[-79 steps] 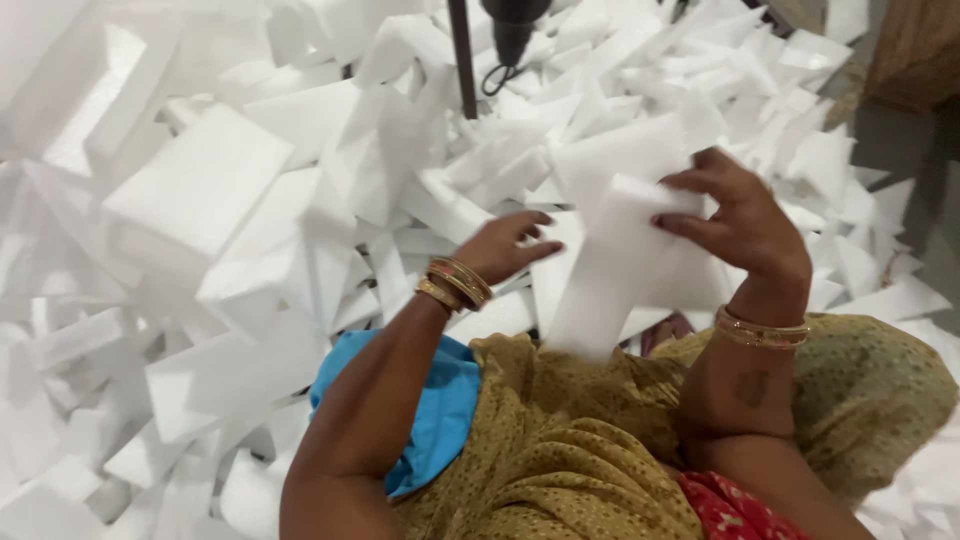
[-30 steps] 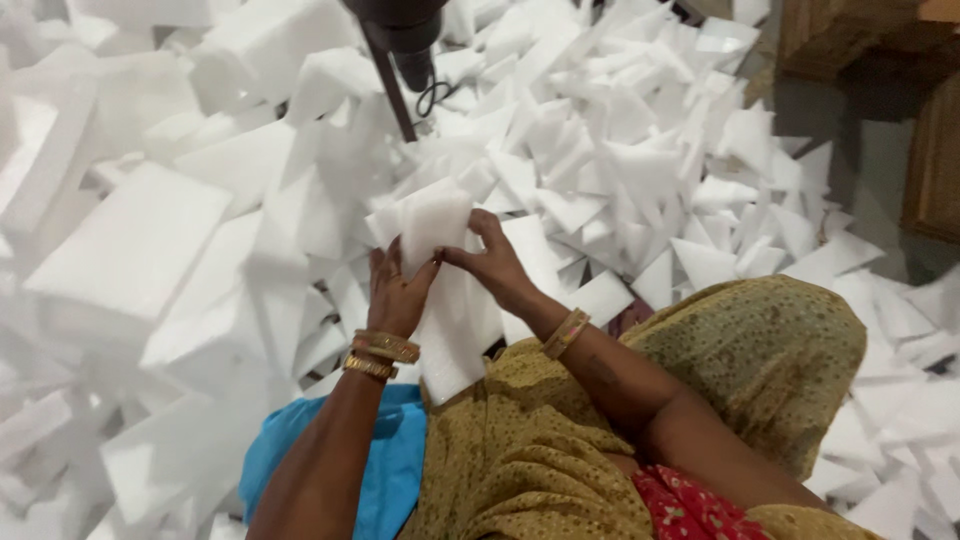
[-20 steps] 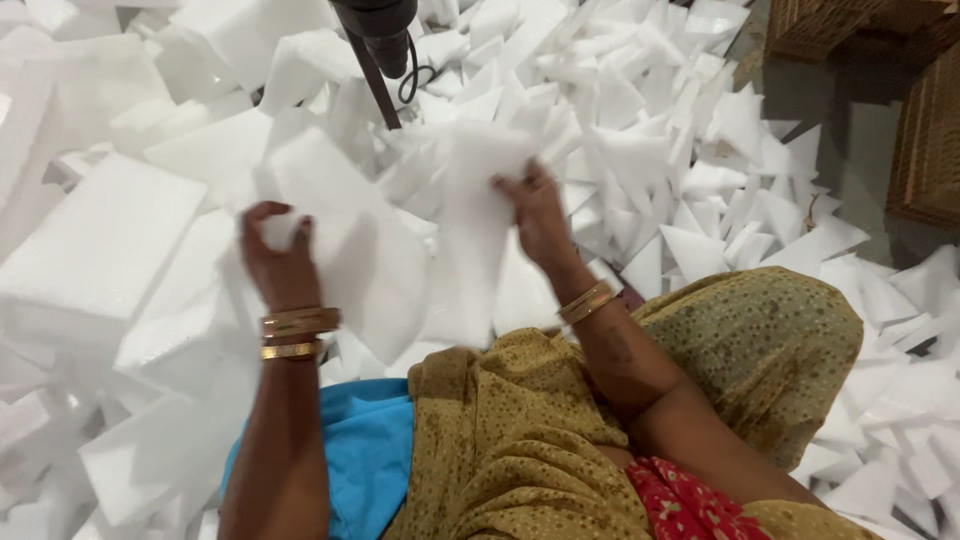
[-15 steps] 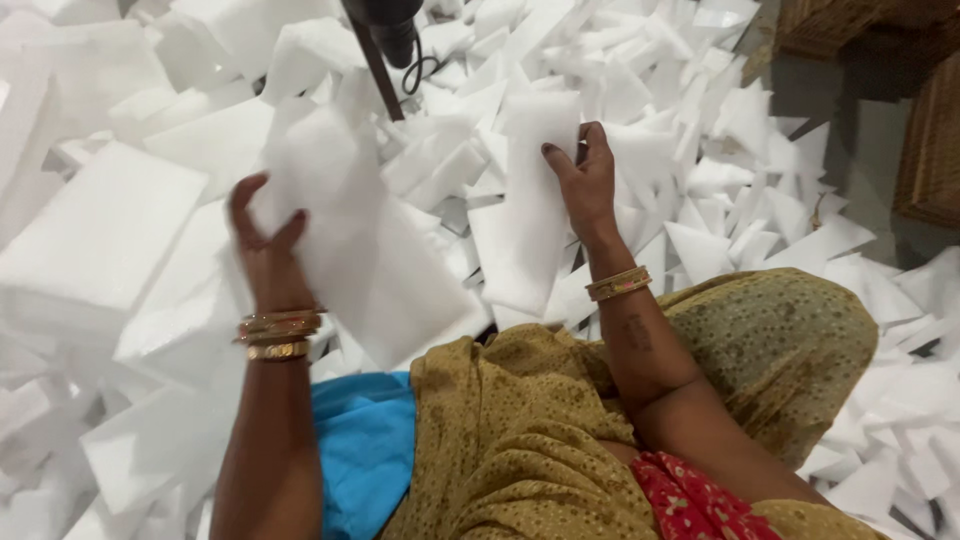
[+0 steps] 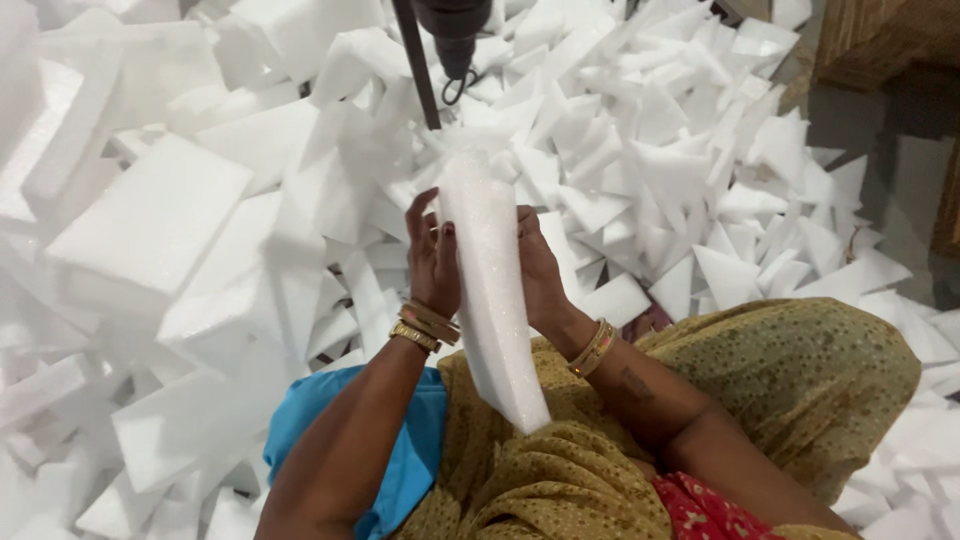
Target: The person sits on the floor surrounded by white foam pieces and uses a vertical wire cutting machine to slice rectangular foam blocks. They repeatedly pick up blocks, position them under the wire, and push them through to cut them into smaller pieces.
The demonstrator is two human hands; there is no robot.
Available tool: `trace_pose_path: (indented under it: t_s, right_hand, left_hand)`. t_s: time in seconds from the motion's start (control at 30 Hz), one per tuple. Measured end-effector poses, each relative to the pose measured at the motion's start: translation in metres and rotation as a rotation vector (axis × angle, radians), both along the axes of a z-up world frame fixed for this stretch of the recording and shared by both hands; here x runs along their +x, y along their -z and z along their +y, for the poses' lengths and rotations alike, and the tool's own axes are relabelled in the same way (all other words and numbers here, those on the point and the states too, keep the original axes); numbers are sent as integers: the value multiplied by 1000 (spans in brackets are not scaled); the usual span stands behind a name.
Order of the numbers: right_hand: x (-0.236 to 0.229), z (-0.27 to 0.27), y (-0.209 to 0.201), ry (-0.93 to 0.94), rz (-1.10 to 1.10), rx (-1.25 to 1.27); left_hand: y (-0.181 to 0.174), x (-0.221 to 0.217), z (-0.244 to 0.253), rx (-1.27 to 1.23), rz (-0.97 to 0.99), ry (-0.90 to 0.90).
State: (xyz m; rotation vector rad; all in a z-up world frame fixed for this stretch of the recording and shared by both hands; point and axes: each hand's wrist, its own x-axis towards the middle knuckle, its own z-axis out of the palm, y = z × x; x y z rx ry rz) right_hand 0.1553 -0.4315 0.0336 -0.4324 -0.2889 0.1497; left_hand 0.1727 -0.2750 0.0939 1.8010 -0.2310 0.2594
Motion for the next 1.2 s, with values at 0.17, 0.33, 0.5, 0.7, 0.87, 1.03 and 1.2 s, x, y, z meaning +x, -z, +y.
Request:
trace_pose_path:
  t_s: [0.17, 0.33, 0.5, 0.7, 0.87, 1.03, 1.2]
  right_hand:
    - [0, 4, -23, 85, 19, -295]
    - [-1, 1, -25, 142, -10, -554]
    - [5, -5, -26, 109, 46, -541]
    - [8, -13, -46, -29, 9, -603]
    - [13, -46, -63, 4, 19, -665]
    - [10, -55, -88, 118, 112, -475]
    - [10, -38, -80, 167, 81, -405]
  left_hand:
    - [22, 3, -7, -236, -61, 80]
    - [32, 21, 3, -322, 186, 106]
    - [-1, 19, 0, -599, 403, 278]
    - [-50, 7, 14, -669, 426, 511]
    - [-46, 13, 17, -728, 332, 543]
    - [-44, 9, 6, -354, 208, 317]
    - [-38, 4, -6, -223, 43, 272]
